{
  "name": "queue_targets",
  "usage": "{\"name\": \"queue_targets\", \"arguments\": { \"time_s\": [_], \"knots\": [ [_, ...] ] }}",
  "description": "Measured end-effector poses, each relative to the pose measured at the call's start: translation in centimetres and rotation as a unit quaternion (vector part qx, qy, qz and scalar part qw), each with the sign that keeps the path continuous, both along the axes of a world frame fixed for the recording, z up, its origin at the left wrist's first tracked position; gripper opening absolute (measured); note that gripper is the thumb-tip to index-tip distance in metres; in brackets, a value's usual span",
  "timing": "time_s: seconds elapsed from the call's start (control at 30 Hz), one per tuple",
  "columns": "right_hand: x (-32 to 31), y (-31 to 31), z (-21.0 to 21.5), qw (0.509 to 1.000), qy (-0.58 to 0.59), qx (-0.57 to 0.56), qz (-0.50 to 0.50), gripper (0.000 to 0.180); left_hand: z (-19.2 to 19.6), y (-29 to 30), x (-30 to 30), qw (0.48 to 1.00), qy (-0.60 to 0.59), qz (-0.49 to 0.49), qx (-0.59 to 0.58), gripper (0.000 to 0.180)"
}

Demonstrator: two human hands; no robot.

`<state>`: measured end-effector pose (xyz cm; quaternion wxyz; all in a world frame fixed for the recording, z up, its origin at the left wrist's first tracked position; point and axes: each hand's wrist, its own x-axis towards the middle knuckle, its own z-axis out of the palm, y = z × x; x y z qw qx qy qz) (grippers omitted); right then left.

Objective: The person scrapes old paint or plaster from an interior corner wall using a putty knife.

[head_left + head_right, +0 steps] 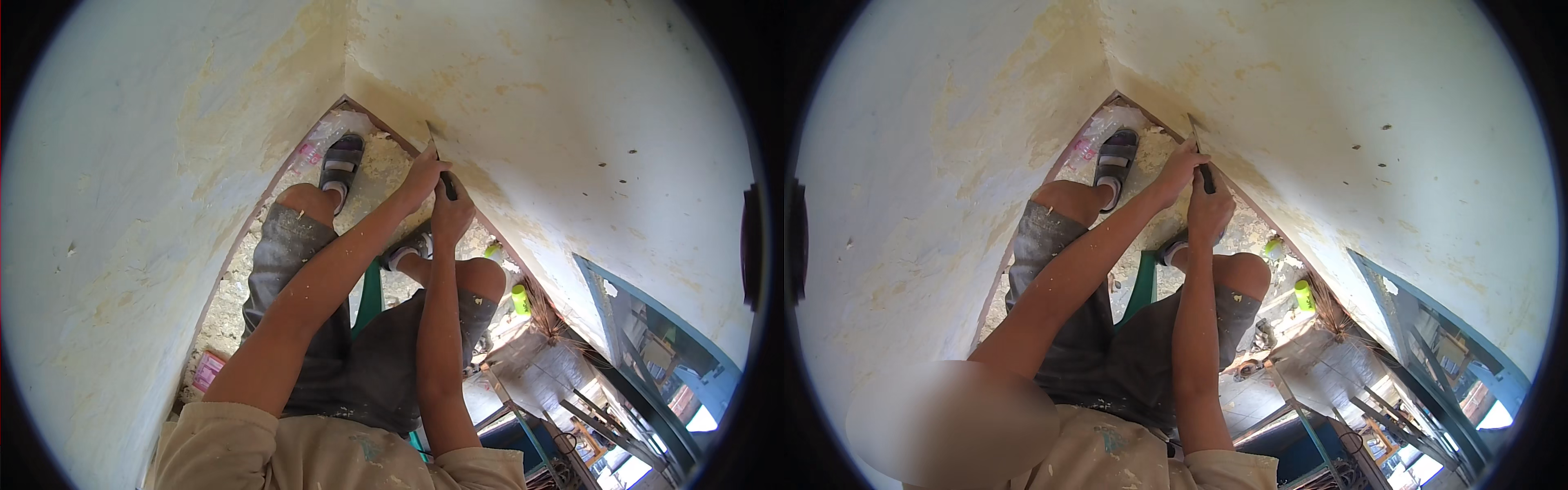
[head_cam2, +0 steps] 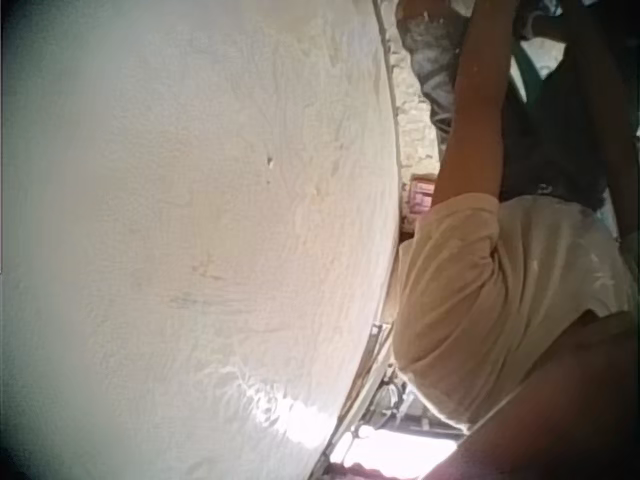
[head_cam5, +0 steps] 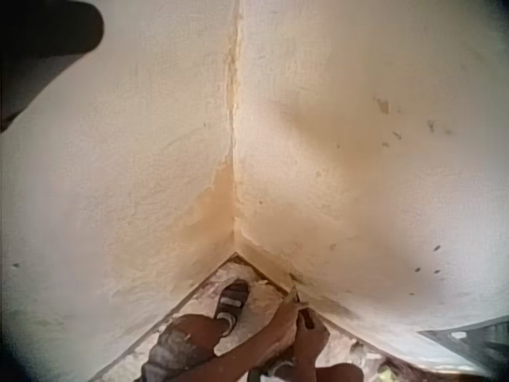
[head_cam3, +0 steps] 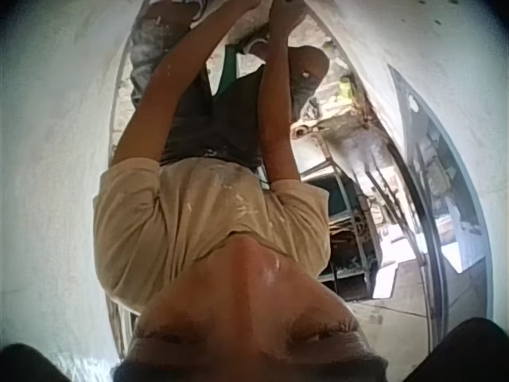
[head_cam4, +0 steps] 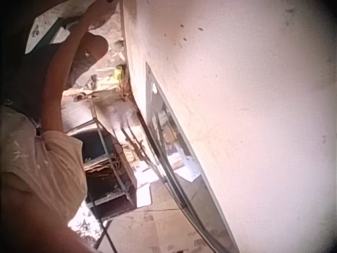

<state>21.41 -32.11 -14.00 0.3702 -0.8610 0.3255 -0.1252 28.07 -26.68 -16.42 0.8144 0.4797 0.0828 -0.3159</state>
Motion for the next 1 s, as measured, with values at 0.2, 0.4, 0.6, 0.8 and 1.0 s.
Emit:
{"name": "queue_targets", "arguments": {
  "time_s": [0.2, 0.4, 0.6, 0.8, 1.0],
  "knots": [
    [-1.1, -1.1, 2.2, 0.998, 0.052, 0.032, -0.011, 0.027, 1.2, -1.6, -1.8, 0.999, 0.007, 0.022, 0.025, 0.030],
    [-2.2, -3.3, 3.3, 0.997, 0.019, 0.061, -0.033, 0.029, 1.7, -3.9, -2.7, 0.998, 0.009, 0.046, 0.040, 0.020],
    [0.6, -0.3, -0.1, 0.998, 0.007, 0.057, -0.031, 0.025, -2.0, -1.7, 0.8, 0.983, -0.038, 0.050, 0.170, 0.015],
    [-0.8, -1.3, 1.1, 0.999, 0.041, -0.014, -0.031, 0.027, -0.6, -1.7, -0.7, 0.993, 0.035, 0.012, 0.115, 0.009],
    [-0.5, -1.3, 1.0, 0.997, 0.047, -0.003, -0.056, 0.025, -1.5, -1.8, -0.5, 0.998, -0.005, -0.036, 0.055, 0.009]
  ]
}}
